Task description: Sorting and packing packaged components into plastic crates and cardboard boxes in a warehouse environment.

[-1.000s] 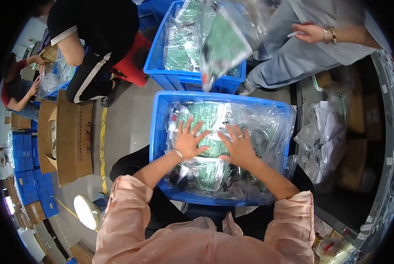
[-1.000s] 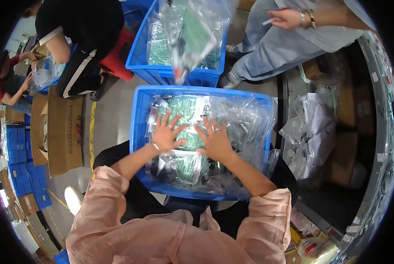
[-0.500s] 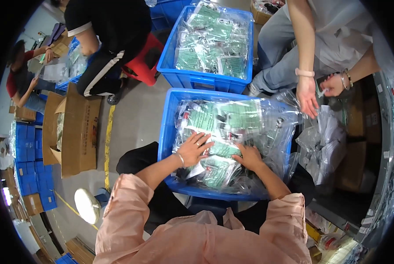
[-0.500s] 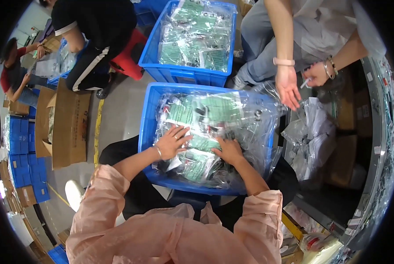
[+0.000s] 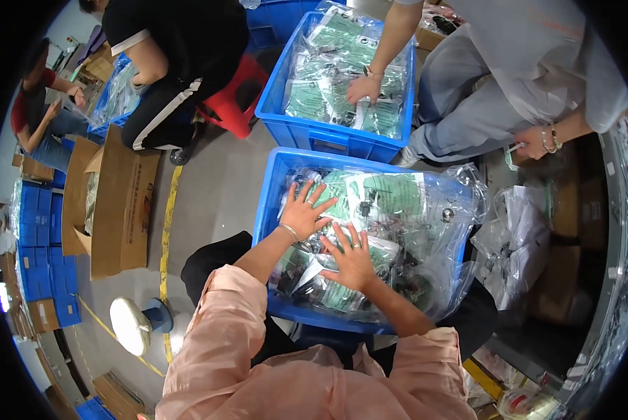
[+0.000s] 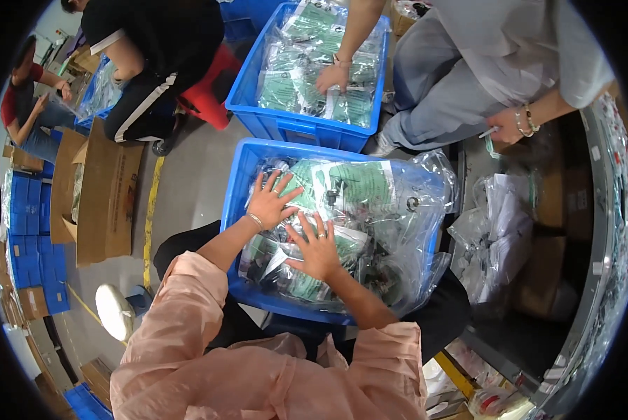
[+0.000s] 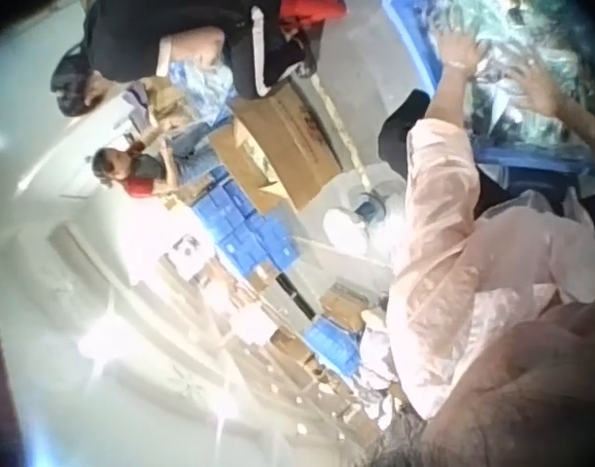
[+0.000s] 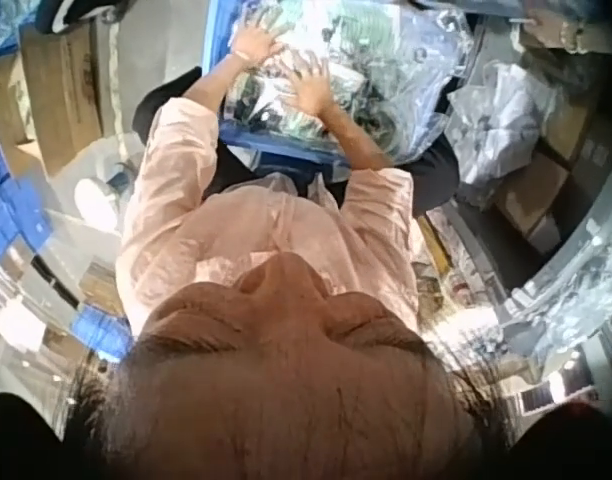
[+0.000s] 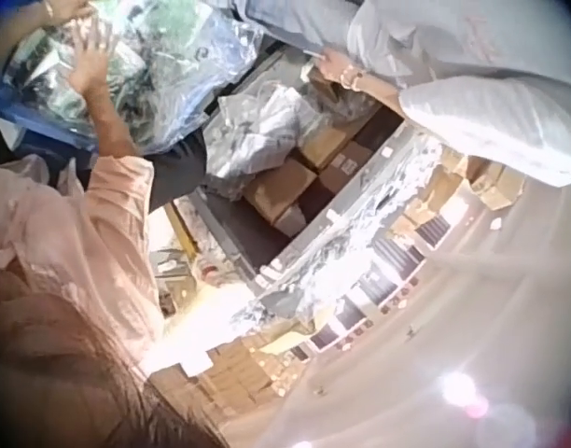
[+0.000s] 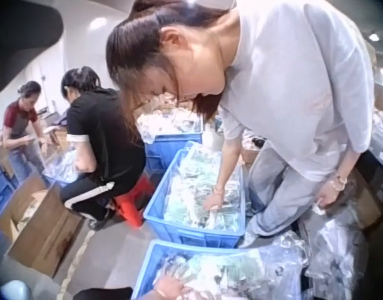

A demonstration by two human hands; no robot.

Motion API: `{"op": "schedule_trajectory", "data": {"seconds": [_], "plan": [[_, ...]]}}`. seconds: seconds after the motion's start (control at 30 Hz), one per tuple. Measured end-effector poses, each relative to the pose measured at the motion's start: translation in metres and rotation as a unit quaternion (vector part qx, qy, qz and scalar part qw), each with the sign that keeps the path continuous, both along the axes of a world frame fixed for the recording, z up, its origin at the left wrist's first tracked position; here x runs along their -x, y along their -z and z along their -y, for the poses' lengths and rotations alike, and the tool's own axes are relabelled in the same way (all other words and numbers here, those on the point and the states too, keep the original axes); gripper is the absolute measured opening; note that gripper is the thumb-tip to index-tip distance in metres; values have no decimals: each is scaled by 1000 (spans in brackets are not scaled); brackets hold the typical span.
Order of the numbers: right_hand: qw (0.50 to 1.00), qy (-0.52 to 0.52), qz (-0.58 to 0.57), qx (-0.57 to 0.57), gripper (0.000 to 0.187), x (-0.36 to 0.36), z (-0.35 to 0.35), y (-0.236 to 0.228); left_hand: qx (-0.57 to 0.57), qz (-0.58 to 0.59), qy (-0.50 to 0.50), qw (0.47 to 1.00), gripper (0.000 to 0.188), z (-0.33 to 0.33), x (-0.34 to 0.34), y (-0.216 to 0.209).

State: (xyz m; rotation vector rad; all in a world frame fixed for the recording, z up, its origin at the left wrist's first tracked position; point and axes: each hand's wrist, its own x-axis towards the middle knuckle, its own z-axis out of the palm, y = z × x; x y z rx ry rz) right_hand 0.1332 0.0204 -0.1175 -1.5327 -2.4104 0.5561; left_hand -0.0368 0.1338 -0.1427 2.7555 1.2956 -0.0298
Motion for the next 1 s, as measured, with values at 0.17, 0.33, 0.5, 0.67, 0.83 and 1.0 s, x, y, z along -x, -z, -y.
{"op": "schedule_trajectory", "data": {"seconds": [0.17, 0.33, 0.5, 0.67, 0.83, 1.0], "plan": [[997, -61, -28, 35, 70, -10, 24, 16, 17, -1, -24, 1000, 50, 6, 15, 6], [992, -101, -28, 67, 73, -16, 23, 24, 8, 11, -37, 999, 50, 1, 2, 2], [992, -107, -39, 47, 69, -17, 25, 6, 17, 21, -37, 999, 53, 7, 7, -1], [994, 40, -23, 101, 85, -93, 21, -4, 301, 233, -152, 912, 85, 87, 21, -48], [982, 69, -29, 176, 97, -97, 27, 15, 331, 137, -270, 894, 101, 135, -6, -15], [980, 42, 82, 174, 70, -79, 25, -1, 398, 195, -270, 855, 97, 134, 1, 8]]}}
